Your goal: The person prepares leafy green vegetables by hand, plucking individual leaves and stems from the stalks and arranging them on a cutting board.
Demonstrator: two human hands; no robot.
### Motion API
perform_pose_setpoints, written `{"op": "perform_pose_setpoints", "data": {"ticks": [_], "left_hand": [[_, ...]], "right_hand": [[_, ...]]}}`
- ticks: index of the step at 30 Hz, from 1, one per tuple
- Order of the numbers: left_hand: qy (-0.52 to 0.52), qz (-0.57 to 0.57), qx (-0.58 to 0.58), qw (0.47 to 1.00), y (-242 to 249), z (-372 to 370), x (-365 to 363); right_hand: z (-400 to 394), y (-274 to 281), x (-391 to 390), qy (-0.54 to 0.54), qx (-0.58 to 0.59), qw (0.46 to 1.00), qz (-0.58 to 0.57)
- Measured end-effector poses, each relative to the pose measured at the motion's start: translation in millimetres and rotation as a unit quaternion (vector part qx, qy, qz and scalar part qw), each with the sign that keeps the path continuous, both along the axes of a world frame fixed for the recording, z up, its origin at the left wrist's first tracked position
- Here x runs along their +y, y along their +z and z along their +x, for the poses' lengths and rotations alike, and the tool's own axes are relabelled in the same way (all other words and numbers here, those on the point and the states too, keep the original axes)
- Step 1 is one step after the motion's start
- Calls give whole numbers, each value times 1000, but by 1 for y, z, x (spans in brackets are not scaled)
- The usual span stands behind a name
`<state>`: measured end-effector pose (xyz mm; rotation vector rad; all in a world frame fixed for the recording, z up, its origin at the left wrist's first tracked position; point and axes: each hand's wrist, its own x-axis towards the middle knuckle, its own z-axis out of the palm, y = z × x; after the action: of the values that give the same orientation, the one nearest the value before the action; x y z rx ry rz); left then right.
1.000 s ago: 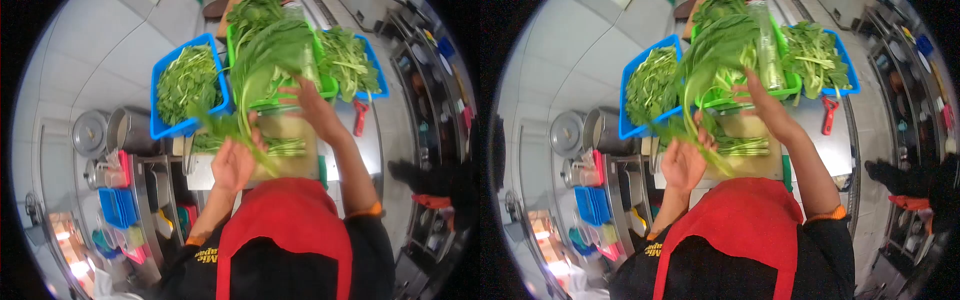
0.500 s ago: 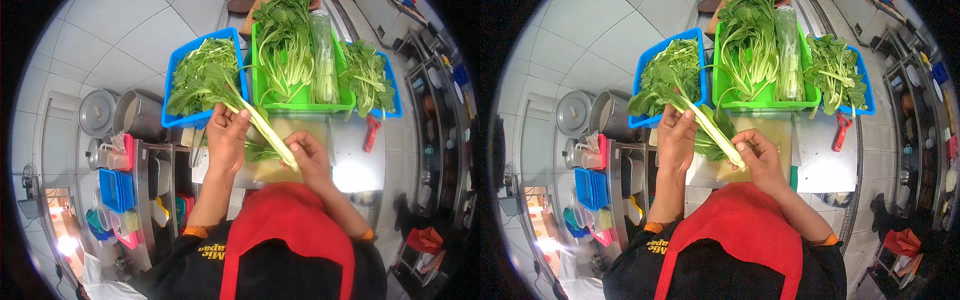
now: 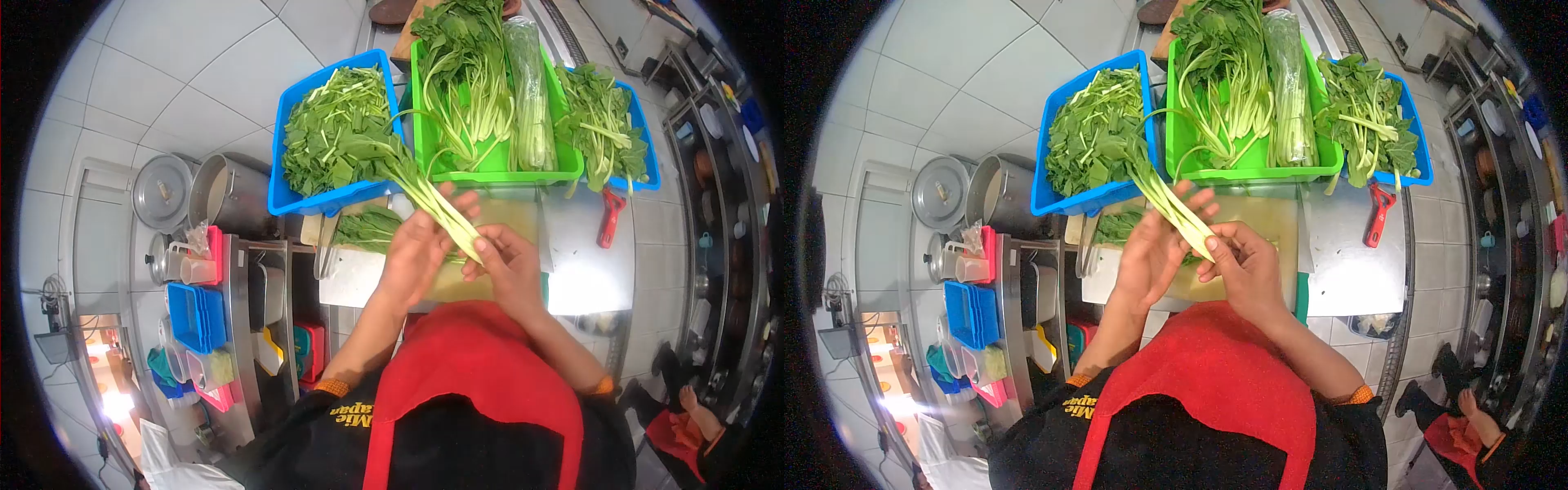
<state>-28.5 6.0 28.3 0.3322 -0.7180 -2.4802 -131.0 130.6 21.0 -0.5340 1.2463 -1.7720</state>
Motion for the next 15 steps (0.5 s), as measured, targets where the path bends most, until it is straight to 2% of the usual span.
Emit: {"op": "perform_pose_setpoints", "data": {"ticks": [2,3,5,6,7,8,11,15], "left_hand": [[-41,-191,-134,972,-2,2,1],[-41,-189,-133,972,0,3,1],[-37,-209,-143,967,6,3,2],[-37,-209,-143,967,6,2,3],[-36,-224,-143,963,4,1,6],[-35,-239,-143,960,2,0,9],[-45,-281,-171,943,0,-1,15],[-36,-270,-173,947,-5,0,13]], "right_hand": [[-1,-3,2,21,-1,1000,19],[0,-7,2,22,0,1000,21],[0,-16,-2,-19,99,994,51],[-1,-11,-3,-19,100,994,50],[-3,-4,-3,-49,261,962,65],[-4,1,-4,-76,415,903,78],[-6,0,-3,-99,451,884,78],[-6,-2,-2,-83,433,893,89]]}}
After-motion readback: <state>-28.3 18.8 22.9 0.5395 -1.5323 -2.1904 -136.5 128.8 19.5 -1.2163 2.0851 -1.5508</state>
